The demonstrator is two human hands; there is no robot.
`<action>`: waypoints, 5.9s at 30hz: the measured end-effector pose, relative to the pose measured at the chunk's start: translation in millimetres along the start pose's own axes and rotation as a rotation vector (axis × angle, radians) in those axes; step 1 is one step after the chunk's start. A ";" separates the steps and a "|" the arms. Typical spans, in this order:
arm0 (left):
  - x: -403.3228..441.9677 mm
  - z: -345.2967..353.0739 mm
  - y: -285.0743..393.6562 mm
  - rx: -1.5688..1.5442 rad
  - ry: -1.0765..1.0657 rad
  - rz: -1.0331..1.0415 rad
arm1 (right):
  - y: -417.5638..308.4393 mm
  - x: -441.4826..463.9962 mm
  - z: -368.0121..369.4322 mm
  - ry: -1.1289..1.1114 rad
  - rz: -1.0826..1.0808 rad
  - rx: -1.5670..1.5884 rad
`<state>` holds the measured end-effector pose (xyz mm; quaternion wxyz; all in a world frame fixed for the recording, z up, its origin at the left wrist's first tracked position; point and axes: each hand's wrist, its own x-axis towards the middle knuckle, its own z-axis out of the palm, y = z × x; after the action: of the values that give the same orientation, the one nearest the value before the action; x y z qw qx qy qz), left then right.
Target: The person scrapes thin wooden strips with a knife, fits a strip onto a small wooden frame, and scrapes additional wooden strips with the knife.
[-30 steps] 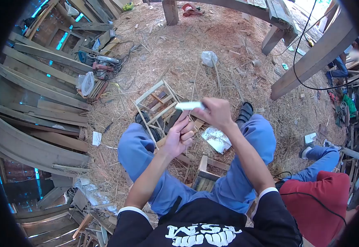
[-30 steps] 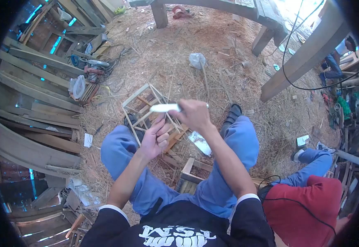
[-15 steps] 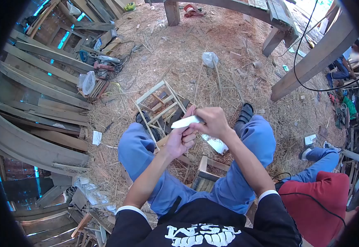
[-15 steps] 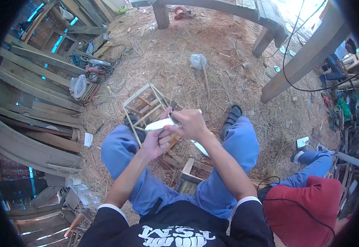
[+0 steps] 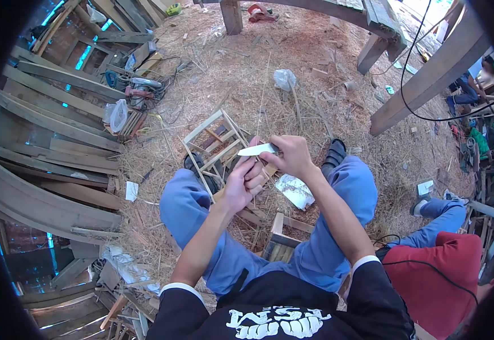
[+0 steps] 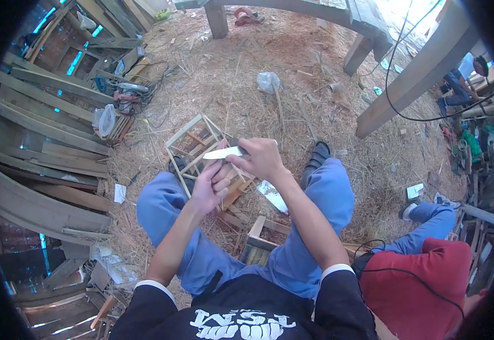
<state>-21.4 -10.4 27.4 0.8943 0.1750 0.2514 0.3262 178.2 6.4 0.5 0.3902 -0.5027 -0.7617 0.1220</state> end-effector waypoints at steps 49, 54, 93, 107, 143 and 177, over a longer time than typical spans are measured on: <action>-8.3 -1.1 -10.0 0.056 0.028 -0.074 | -15.5 4.1 -6.2 0.038 -0.153 -0.011; -10.4 7.3 -4.9 0.042 -0.025 -0.020 | 5.0 3.2 -5.4 0.068 -0.088 -0.014; -6.6 2.1 -12.8 0.158 0.017 -0.055 | -2.7 9.0 -14.8 0.138 -0.149 -0.105; -1.4 -2.9 -13.7 0.319 0.032 0.032 | -1.8 7.2 -20.2 0.150 -0.083 -0.047; 12.1 -16.2 -21.6 0.588 0.250 0.348 | -17.0 -5.6 -1.6 -0.139 0.240 0.396; 3.1 -10.8 -12.8 0.404 0.138 0.220 | -3.0 3.3 -28.0 0.107 0.103 -0.047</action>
<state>-19.1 -16.0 11.4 0.7810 0.3542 0.3515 0.3757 195.7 2.1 22.4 0.4116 -0.5560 -0.7156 0.0967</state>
